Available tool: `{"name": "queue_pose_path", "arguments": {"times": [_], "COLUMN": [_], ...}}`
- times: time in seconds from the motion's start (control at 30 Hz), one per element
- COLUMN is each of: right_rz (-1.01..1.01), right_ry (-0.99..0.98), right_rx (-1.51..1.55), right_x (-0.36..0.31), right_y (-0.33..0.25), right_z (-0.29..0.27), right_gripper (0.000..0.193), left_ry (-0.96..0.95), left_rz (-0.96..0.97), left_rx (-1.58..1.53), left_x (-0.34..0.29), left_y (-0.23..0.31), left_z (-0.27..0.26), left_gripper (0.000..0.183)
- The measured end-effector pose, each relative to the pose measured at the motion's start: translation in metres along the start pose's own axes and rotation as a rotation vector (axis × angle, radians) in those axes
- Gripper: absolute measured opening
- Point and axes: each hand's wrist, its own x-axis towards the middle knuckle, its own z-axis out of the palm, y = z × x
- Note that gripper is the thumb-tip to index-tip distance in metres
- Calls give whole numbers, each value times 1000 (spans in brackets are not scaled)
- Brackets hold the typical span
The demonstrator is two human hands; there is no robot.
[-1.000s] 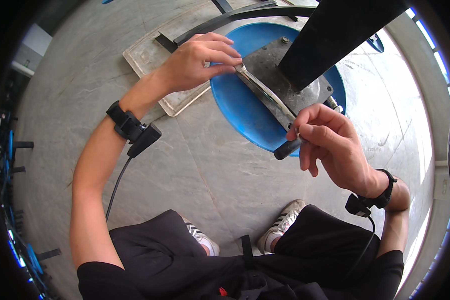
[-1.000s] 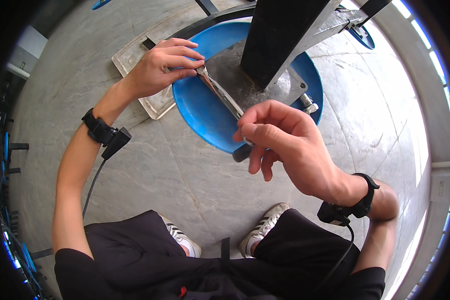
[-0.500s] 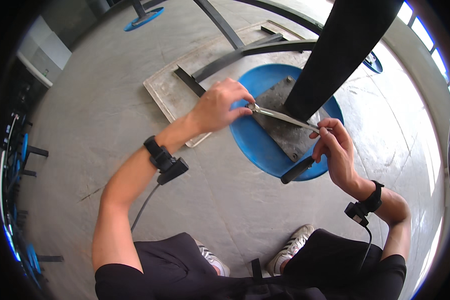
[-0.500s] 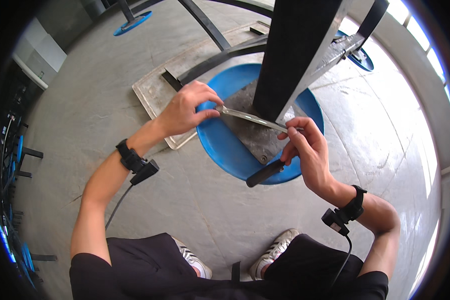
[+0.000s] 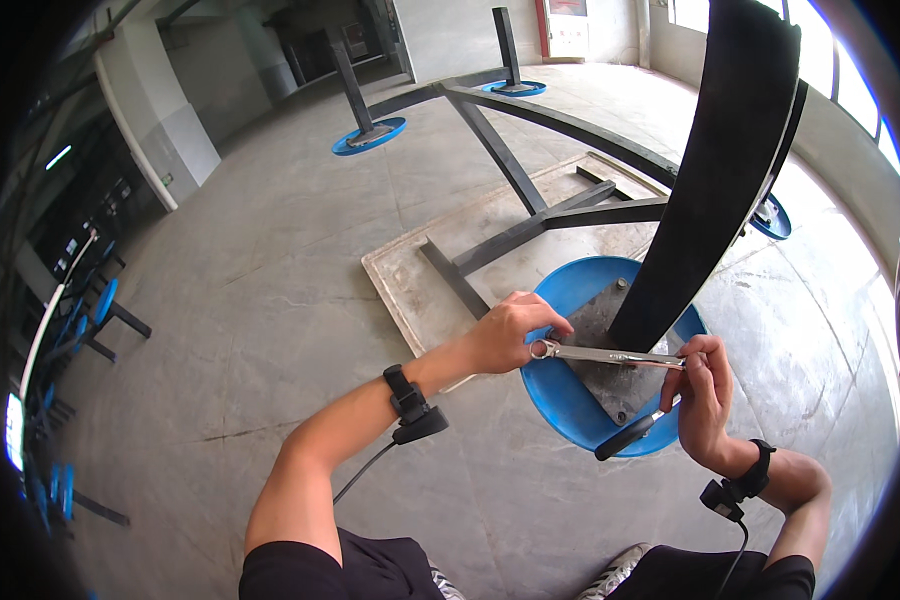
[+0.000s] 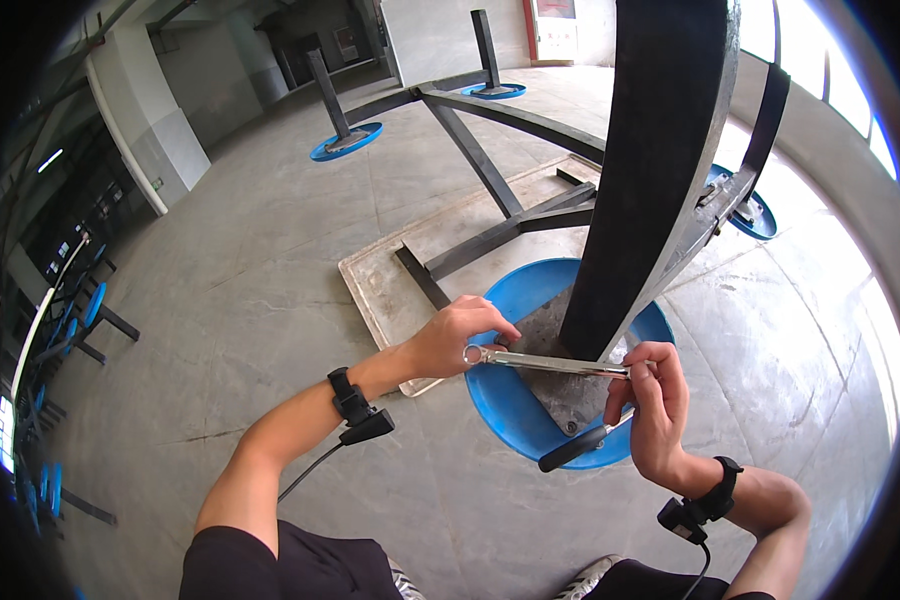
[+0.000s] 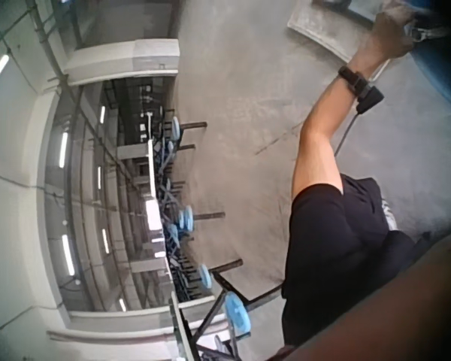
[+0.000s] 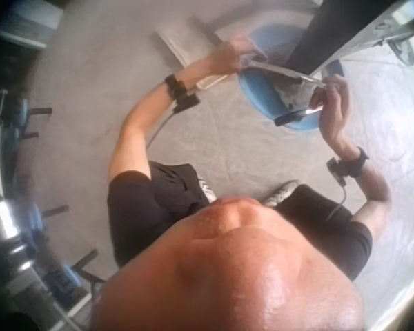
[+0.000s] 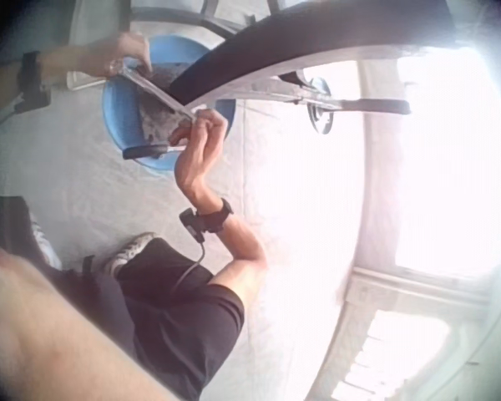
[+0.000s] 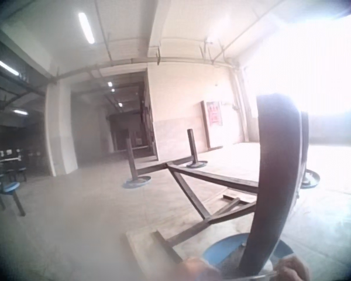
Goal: The person manipulates mechanical components beneath a metal structure by hand, using a combination wrench and a socket wrench to alter the tightness of a bolt assembly over several attempts before walking across the room to configure another mechanical joint.
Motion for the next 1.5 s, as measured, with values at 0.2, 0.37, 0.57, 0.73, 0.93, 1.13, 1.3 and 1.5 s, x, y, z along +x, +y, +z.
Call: {"name": "queue_pose_path", "arguments": {"times": [0.2,0.37,0.57,0.73,0.93,1.13,1.3,1.5], "right_rz": [54,184,337,445,439,429,435,420], "right_ry": [-599,-1155,-1249,-1331,-1429,-1474,-1478,-1453], "right_rx": [-85,-203,-452,-539,-727,-781,-792,-810], "right_x": [-26,-57,-91,-109,-104,-97,-100,-104], "right_y": [-13,9,64,96,117,122,126,130], "right_z": [6,18,19,18,24,20,18,14], "right_gripper": [9,13,16,17,22,20,22,22], "left_ry": [-5,-5,-57,-47,-77,-146,-133,-85], "left_rz": [-5,67,57,112,41,110,73,-5], "left_rx": [37,210,292,270,380,248,337,292], "left_x": [6,10,7,3,13,15,12,10], "left_y": [-3,0,5,5,0,10,10,10], "left_z": [-3,1,-6,-5,-11,-10,-10,-11], "left_gripper": [11,13,20,20,26,18,17,20]}}
